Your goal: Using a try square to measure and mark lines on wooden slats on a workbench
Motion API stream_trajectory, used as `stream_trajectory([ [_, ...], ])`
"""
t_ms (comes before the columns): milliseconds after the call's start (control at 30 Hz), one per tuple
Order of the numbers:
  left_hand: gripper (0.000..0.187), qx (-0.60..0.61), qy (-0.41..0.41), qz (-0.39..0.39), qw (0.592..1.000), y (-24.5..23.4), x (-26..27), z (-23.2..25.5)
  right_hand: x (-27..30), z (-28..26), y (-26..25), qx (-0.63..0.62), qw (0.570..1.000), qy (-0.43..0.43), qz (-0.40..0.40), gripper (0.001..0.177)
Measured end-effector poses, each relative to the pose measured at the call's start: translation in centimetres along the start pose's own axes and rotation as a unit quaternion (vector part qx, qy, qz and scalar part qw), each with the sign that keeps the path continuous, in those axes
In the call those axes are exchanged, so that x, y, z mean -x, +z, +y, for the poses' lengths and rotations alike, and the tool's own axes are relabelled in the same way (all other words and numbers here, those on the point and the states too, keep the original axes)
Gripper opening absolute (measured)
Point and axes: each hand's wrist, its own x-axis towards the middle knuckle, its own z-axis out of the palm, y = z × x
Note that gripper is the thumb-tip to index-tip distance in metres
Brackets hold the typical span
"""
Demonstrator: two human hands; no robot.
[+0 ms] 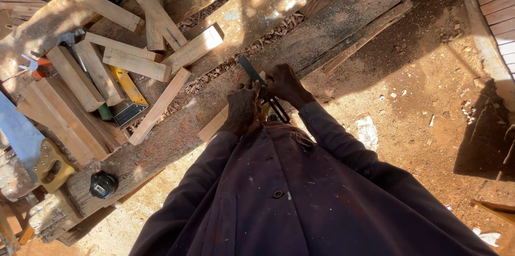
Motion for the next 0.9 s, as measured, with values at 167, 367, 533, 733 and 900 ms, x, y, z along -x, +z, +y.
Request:
stream_trajectory([
  [167, 0.066, -0.012, 0.001, 0.023, 1.0, 1.1, -1.0, 0.2, -0.2, 0.1, -2.4, 0.01, 1.0, 0.012, -0.017, 0.014],
  [367, 0.069, -0.026, 0.006, 0.042, 0.999, 1.1, -0.5, 0.0, -1.0, 0.9, 0.3, 0.002, 1.0, 0.002, -0.001, 0.014],
  [533, 0.068, -0.019, 0.012, 0.031, 0.999, 0.2, 0.2, 0.2, 1.6, 1.0, -1.3, 0.037, 0.998, 0.027, -0.05, 0.018],
  [733, 0.066, -0.008, 0.01, 0.022, 1.0, 0.8, 0.0, -0.5, 6.4, 0.5, -1.9, -0.014, 0.991, 0.119, 0.053, 0.021],
  [900, 0.066, 0.026, 0.037, 0.072, 0.996, 1.1, 0.1, -1.0, 8.5, 4.3, 3.0, -0.188, 0.965, 0.181, -0.033, 0.025],
])
